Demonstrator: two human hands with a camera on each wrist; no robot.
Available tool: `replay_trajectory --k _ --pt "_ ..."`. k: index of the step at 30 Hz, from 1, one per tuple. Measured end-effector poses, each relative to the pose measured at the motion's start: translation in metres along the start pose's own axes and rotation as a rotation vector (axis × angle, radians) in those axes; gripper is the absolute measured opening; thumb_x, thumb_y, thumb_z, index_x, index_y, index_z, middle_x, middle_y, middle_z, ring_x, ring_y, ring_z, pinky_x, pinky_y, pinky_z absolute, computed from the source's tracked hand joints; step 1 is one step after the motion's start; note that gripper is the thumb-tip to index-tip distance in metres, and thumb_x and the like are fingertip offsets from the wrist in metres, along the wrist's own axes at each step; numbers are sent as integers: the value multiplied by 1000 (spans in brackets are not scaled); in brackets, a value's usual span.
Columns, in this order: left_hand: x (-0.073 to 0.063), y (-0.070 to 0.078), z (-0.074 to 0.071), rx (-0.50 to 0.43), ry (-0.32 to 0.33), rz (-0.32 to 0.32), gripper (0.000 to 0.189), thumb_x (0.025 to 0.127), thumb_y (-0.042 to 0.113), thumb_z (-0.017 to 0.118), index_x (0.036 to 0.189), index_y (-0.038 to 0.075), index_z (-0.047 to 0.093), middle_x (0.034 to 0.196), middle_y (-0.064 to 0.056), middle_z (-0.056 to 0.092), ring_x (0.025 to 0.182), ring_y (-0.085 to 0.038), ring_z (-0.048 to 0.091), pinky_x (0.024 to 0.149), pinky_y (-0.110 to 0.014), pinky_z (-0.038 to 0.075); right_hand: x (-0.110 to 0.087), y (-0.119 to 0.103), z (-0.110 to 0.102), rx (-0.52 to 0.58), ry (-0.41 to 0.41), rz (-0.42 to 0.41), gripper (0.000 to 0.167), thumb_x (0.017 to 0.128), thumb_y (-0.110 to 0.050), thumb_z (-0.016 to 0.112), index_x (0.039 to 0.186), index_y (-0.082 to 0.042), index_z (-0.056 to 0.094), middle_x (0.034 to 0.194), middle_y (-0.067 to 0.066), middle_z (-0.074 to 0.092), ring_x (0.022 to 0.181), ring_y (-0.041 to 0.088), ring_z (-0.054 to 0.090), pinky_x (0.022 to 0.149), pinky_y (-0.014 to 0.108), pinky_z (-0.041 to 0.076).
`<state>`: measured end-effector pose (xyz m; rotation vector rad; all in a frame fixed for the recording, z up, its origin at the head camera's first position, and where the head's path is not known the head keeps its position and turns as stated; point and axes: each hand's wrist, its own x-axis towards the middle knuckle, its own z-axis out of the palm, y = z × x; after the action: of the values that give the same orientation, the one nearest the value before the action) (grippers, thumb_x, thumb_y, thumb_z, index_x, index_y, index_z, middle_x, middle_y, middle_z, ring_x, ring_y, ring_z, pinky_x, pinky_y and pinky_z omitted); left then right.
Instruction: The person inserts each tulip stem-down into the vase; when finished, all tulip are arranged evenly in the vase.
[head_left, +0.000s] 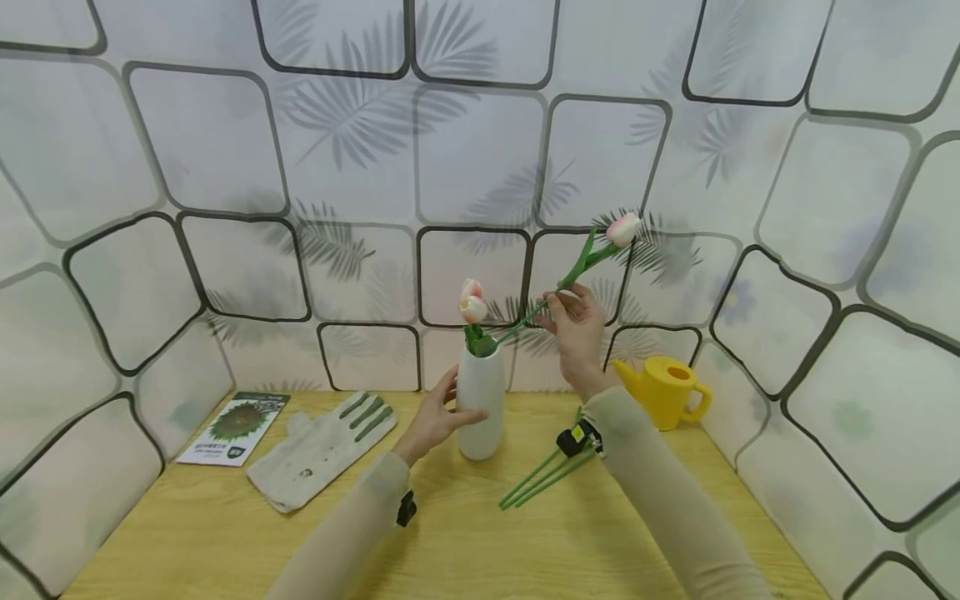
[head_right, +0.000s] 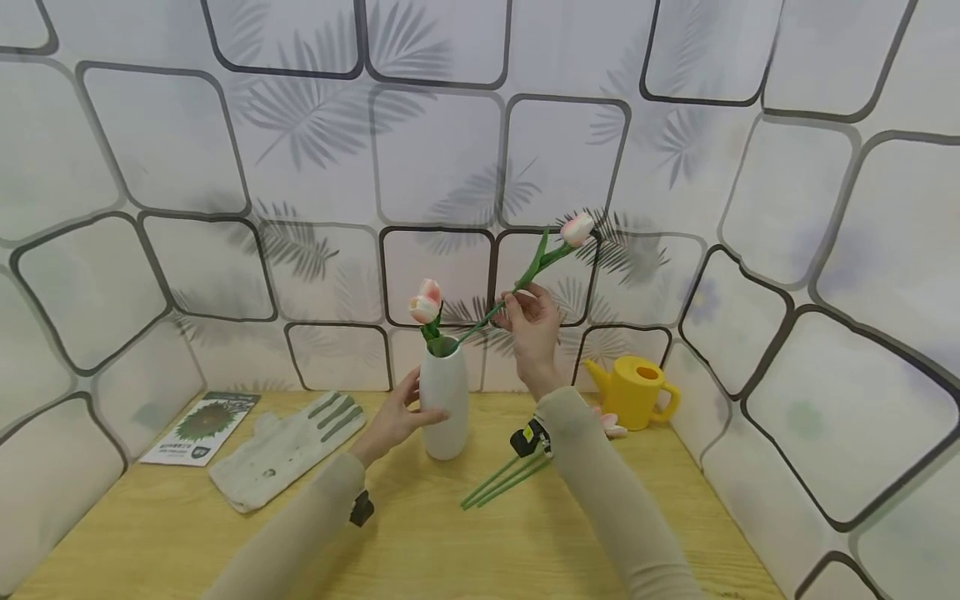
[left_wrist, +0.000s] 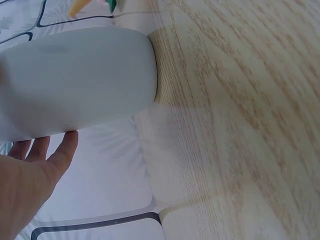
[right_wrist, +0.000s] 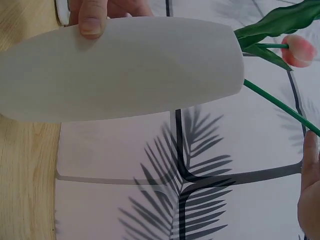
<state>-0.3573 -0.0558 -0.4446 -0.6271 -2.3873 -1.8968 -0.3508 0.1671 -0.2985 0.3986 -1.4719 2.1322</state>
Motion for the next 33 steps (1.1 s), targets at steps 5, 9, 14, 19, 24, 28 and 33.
replay_trajectory --k 5,9,14,19,24,28,33 --pt "-1 0 -1 14 -3 16 93 80 31 83 154 32 28 148 -11 45 134 -36 46 101 -59 45 -4 6 9 -45 -56 -26 21 93 -8 66 113 -11 65 95 1 70 90 16 70 80 43 59" --pt "-3 4 0 11 -1 9 91 81 28 83 154 30 29 148 -12 46 133 -37 47 101 -59 44 -6 11 15 -65 -77 -10 21 92 -6 66 113 -7 67 93 -2 72 87 12 70 82 44 59" --pt "-3 6 0 5 -5 -16 92 82 21 82 155 27 28 148 -14 45 134 -37 46 102 -60 43 -5 16 19 -112 -78 38 32 93 -6 66 123 3 64 108 19 69 90 15 70 85 46 57" --pt "-1 2 0 4 -1 1 91 79 26 84 153 33 31 146 -10 47 133 -34 47 102 -59 44 -6 22 21 -128 -95 89 34 93 -6 65 126 3 63 118 29 64 100 28 69 81 37 60" --pt "-2 2 -2 15 1 -3 91 79 28 84 151 38 31 146 -7 48 133 -31 48 102 -56 46 -13 30 23 -162 -135 130 34 95 -5 62 128 5 60 120 32 61 93 23 71 83 36 59" --pt "0 4 -2 29 -12 3 90 79 33 84 150 42 30 146 -5 47 134 -30 47 102 -55 46 -17 36 24 -228 -149 133 34 96 -4 61 130 3 60 121 29 63 88 13 72 83 32 59" --pt "-2 3 -3 21 -14 3 90 79 33 84 150 45 29 146 -4 47 134 -29 47 102 -54 46 -20 43 27 -332 -172 121 28 97 -8 62 123 2 65 117 24 67 86 10 70 83 29 58"
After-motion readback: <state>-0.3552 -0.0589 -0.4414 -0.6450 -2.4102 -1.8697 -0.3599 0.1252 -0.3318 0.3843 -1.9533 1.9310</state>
